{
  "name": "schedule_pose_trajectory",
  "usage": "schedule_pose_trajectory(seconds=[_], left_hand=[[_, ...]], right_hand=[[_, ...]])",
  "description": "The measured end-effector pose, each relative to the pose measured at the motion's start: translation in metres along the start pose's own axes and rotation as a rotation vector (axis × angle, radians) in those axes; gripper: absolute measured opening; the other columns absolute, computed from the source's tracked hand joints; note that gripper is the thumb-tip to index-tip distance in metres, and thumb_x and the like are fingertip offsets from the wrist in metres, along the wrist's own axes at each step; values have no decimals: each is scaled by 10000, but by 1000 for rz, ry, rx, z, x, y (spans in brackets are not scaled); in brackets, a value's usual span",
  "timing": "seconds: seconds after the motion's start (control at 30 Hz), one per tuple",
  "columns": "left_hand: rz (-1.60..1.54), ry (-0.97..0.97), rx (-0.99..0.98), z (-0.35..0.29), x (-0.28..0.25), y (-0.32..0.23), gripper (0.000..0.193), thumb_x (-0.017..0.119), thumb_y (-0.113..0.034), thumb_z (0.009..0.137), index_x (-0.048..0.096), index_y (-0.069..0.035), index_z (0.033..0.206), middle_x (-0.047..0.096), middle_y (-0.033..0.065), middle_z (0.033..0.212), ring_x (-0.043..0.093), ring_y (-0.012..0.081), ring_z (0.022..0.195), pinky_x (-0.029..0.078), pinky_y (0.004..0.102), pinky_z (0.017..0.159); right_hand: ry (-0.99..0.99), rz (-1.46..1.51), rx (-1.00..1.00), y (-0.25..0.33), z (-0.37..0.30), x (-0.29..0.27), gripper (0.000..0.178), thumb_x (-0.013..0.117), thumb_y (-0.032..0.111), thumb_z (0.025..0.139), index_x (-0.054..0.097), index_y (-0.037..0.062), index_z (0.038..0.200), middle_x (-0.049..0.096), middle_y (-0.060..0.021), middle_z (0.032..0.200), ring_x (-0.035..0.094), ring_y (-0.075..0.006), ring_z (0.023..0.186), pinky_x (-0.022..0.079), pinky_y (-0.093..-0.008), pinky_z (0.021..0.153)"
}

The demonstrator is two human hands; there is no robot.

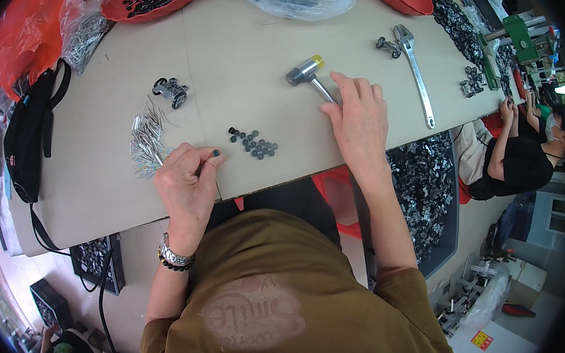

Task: The person assembles small metal components by inserting pins and rubber washers into them, then securing the assembly with a small hammer.

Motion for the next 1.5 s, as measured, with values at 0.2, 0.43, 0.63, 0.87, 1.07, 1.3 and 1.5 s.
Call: schedule_pose_trajectory(seconds=[0.2, 0.43, 0.63, 0.87, 1.07, 1.3, 1.5], left_hand=[[23, -31, -17, 6, 3, 2, 68, 788, -17, 769, 745, -17, 821, 652, 74, 726, 634, 242, 669, 489, 356, 598], [5, -84, 31, 5, 6, 6, 96, 809, 6, 765, 723, 13, 808, 622, 63, 686, 526, 156, 536, 397, 305, 503], [69, -32, -16, 7, 3, 0, 48, 777, -34, 776, 741, -16, 804, 619, 74, 698, 614, 257, 625, 463, 382, 551], [74, -12, -50, 8, 0, -2, 48, 786, -51, 777, 746, -31, 793, 614, 72, 693, 616, 261, 633, 465, 387, 555], [3, -73, 1, 12, 1, 0, 95, 786, -14, 780, 696, 16, 779, 596, 97, 687, 534, 216, 558, 411, 335, 530], [102, -113, 80, 36, -12, -9, 104, 745, -77, 864, 708, -4, 929, 676, 142, 760, 606, 263, 591, 492, 345, 602], [399, -166, 137, 178, -26, 2, 292, 728, -256, 920, 680, -3, 1057, 727, 166, 836, 685, 327, 703, 517, 400, 656]], right_hand=[[67, -73, -35, 6, -3, 11, 459, 634, -1, 901, 584, 59, 1353, 562, -132, 994, 596, -325, 958, 518, -474, 775], [259, 419, -415, 72, -16, -40, 622, 545, -55, 882, 466, 51, 1490, 550, -141, 1006, 632, -355, 766, 570, -442, 630], [482, 306, -419, 82, -19, -37, 703, 584, -45, 836, 448, 52, 1519, 543, -119, 982, 636, -300, 750, 570, -411, 587], [441, 284, -442, 88, -17, -47, 687, 576, -30, 840, 460, 49, 1512, 533, -117, 966, 631, -301, 742, 567, -402, 589], [408, 273, -406, 80, -11, -46, 669, 566, -32, 843, 481, 60, 1500, 535, -135, 978, 637, -326, 765, 565, -420, 612], [115, -36, -121, 11, -3, -9, 527, 581, -25, 886, 571, 57, 1407, 532, -114, 972, 638, -313, 815, 558, -440, 656], [-89, -177, -155, -8, -5, 18, 424, 645, 27, 889, 655, 60, 1311, 519, -69, 900, 588, -237, 835, 533, -379, 673]])
Point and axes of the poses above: each hand's wrist, its own z-axis towards the middle knuckle, its own x-axis out of the palm, y = z × x, the point moved 1 cm from there along z, towards the middle knuckle
